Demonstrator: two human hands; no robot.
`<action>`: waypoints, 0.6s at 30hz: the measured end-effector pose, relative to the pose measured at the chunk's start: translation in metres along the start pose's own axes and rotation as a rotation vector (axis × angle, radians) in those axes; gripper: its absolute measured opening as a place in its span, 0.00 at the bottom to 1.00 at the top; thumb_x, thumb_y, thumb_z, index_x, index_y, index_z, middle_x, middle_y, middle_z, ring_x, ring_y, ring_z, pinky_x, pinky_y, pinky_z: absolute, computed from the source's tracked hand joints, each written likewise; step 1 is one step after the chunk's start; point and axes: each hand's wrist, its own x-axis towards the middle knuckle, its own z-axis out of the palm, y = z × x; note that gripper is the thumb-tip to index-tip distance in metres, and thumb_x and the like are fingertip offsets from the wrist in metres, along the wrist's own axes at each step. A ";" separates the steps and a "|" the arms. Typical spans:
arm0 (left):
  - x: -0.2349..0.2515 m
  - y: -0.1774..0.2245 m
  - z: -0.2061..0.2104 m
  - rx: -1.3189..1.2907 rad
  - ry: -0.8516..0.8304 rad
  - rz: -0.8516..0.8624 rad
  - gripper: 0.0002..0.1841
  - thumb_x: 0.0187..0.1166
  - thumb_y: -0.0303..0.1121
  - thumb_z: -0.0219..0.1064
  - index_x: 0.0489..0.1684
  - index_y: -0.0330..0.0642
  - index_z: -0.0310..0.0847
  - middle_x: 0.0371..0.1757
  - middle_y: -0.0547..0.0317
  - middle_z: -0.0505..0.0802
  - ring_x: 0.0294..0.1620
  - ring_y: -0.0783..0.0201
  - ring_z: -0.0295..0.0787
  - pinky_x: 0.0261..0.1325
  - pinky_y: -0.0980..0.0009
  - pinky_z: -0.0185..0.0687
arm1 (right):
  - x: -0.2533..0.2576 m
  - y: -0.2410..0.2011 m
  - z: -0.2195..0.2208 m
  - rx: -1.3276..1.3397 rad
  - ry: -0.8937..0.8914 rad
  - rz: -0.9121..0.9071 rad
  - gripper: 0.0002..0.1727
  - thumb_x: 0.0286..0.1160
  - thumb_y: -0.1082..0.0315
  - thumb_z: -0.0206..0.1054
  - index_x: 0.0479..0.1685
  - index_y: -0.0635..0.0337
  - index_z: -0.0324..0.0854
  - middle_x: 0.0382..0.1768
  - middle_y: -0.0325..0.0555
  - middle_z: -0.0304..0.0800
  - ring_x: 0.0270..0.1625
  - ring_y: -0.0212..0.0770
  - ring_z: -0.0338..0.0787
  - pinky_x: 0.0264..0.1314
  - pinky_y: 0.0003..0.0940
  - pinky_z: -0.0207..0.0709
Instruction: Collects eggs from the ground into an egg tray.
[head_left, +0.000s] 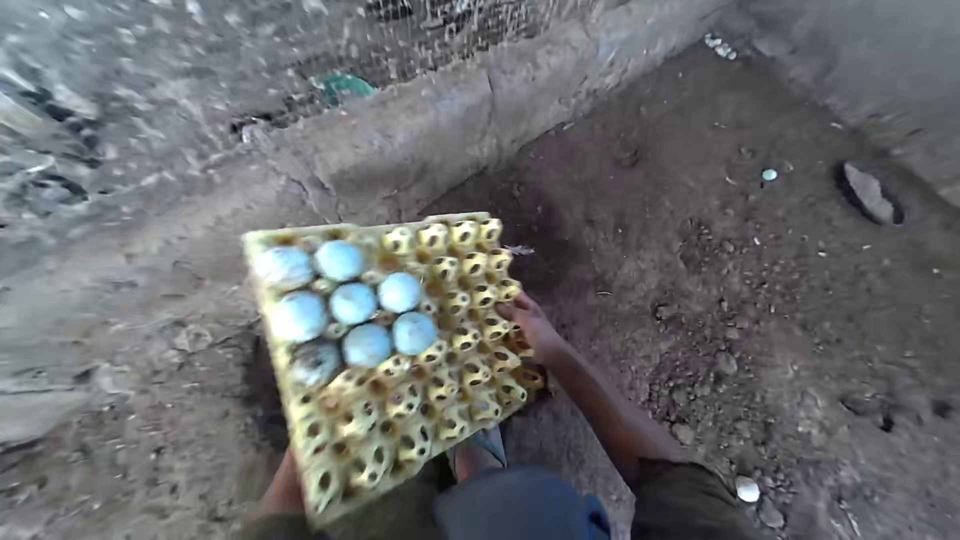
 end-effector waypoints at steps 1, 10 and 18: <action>0.046 0.012 0.040 0.027 -0.080 -0.141 0.16 0.94 0.29 0.36 0.55 0.37 0.73 0.35 0.69 0.88 0.33 0.86 0.83 0.40 0.86 0.82 | 0.006 0.009 -0.030 -0.025 0.082 0.011 0.25 0.84 0.66 0.59 0.79 0.60 0.69 0.57 0.50 0.89 0.52 0.38 0.92 0.54 0.38 0.89; 0.179 -0.026 0.037 0.214 -0.125 -0.215 0.16 0.95 0.33 0.43 0.61 0.39 0.79 0.27 0.68 0.77 0.21 0.73 0.73 0.29 0.76 0.77 | 0.007 0.080 -0.229 -0.370 0.540 0.245 0.30 0.84 0.63 0.57 0.85 0.59 0.63 0.69 0.56 0.80 0.60 0.39 0.85 0.62 0.43 0.82; 0.224 -0.020 0.031 0.655 -0.067 -0.151 0.20 0.93 0.34 0.48 0.73 0.37 0.77 0.53 0.45 0.90 0.50 0.57 0.88 0.59 0.57 0.83 | 0.030 0.082 -0.252 -0.429 0.554 0.410 0.32 0.86 0.60 0.57 0.86 0.60 0.56 0.66 0.51 0.77 0.57 0.32 0.84 0.57 0.35 0.83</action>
